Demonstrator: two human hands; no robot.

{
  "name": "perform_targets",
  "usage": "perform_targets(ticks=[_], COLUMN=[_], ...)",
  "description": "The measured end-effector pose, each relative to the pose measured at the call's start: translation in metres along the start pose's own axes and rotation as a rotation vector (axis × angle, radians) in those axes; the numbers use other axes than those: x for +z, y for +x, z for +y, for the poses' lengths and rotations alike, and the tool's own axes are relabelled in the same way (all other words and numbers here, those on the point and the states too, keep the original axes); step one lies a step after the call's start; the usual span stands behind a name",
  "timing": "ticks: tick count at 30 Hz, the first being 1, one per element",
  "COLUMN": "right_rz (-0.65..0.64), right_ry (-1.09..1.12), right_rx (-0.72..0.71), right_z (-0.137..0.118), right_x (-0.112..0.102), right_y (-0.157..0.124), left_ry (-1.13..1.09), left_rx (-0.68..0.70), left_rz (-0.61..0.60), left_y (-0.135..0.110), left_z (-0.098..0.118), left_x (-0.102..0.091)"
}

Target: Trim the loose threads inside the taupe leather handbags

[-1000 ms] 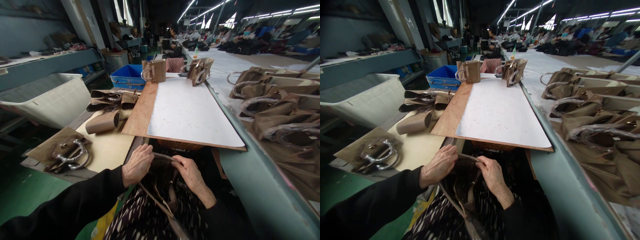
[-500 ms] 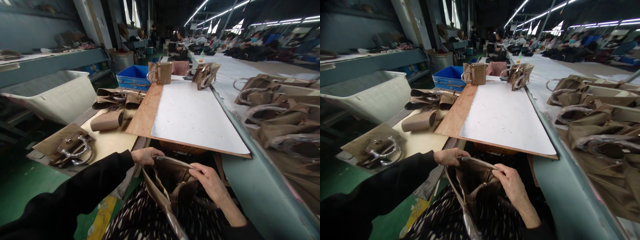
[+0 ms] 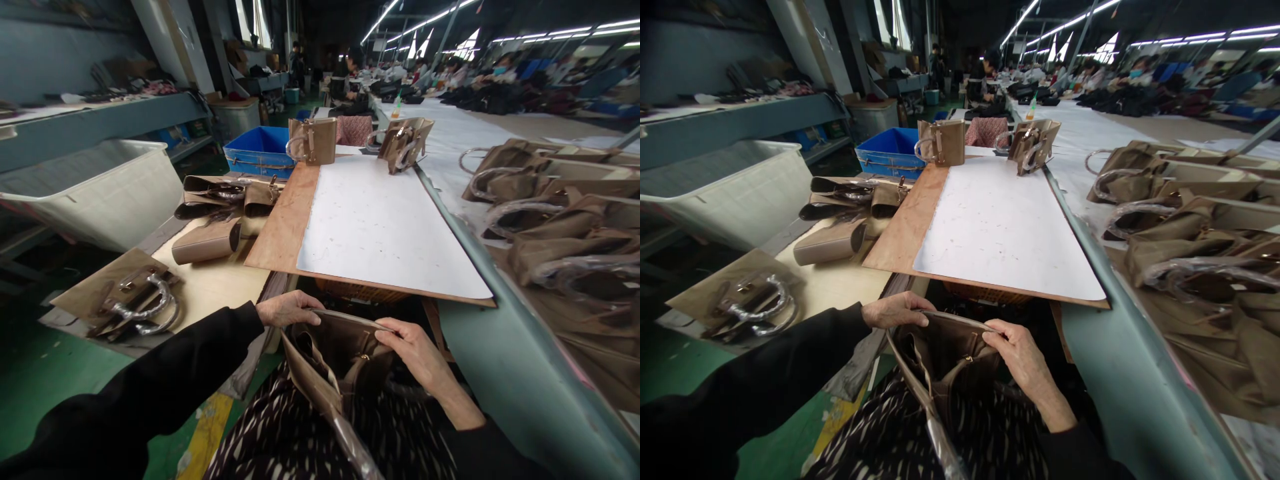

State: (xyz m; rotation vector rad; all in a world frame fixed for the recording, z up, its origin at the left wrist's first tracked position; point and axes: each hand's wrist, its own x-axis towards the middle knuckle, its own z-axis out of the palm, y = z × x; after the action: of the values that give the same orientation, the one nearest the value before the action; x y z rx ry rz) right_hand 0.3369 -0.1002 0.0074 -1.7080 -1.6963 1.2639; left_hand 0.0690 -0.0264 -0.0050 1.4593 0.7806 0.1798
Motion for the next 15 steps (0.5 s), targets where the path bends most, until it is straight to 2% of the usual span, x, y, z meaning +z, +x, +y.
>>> perform_targets(ticks=[15], right_rz=[-0.084], right_ry=[0.127], right_rx=[-0.019], right_z=[0.0096], right_x=[-0.0035], right_y=[0.0052], left_ry=[-0.009], left_rx=[-0.006], left_rz=[0.022], left_y=[0.0037], left_z=[0.0], left_x=[0.0041])
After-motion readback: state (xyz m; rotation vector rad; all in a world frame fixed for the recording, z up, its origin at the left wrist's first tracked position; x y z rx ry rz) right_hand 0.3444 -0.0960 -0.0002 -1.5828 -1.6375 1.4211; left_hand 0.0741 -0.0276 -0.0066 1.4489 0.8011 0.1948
